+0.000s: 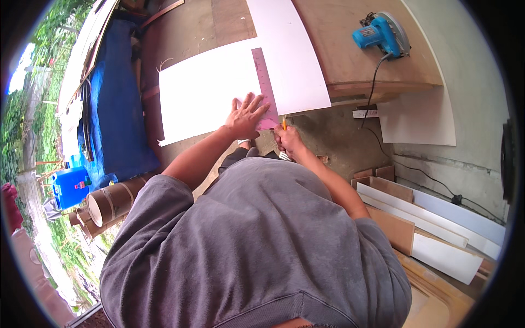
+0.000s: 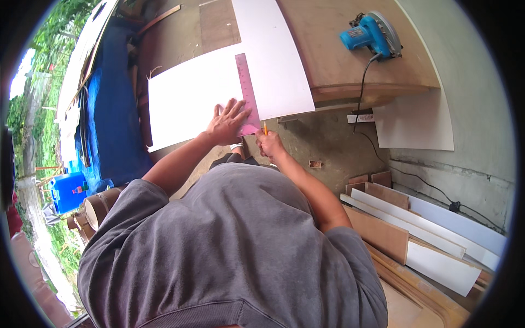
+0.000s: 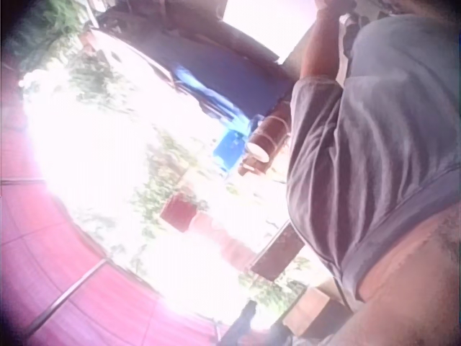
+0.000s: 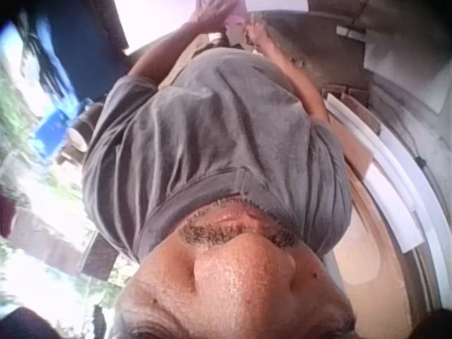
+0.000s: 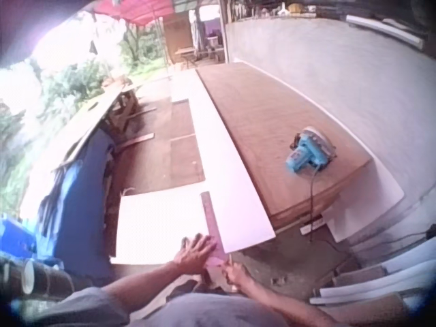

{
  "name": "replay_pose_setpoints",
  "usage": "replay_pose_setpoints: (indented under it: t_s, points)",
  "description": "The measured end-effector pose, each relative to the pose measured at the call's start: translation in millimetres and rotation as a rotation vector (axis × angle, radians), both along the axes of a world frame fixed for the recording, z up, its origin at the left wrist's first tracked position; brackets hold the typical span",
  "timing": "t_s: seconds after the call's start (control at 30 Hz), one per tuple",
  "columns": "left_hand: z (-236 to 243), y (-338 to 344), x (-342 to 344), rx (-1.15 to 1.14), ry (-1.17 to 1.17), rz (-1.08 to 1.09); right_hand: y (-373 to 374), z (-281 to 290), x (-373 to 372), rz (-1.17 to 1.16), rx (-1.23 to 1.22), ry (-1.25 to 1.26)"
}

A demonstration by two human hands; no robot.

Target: The person selects a large L-shaped piece of reddish-brown plywood, places it on a workbench, and uses a ruler and pencil to mark cutting lines. They then use a circular saw to cut along the marked lines on the plywood.

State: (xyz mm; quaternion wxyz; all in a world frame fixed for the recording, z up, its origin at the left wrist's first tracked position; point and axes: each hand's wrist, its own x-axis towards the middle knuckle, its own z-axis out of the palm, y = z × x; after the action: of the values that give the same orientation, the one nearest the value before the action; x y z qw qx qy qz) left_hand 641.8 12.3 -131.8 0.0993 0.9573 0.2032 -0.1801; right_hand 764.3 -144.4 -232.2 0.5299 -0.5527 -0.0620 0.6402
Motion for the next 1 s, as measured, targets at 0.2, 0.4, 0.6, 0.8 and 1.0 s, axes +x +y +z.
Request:
replay_pose_setpoints:
  t_s: [0.2,0.4,0.6,0.8,1.0]
  points:
    - [1.9,32.1,-21.0,-0.095,-0.066,-0.119,-2.4,6.4,0.6,-0.004,-0.002,0.038]
    - [3.5,17.3,-17.0,-0.049,-0.006,-0.015,-1.3,9.3,0.4,-0.019,-0.038,0.006]
    - [-3.7,3.7,7.2,-0.019,-0.022,-0.013,1.1,9.4,-2.9,-0.015,-0.054,-0.010]
    - [-3.8,6.2,3.9,-0.044,-0.045,0.011,-0.6,9.9,-0.3,0.022,-0.031,-0.108]
    - [1.0,5.5,5.6,-0.072,-0.038,0.057,0.3,7.9,-0.1,0.039,-0.042,-0.088]
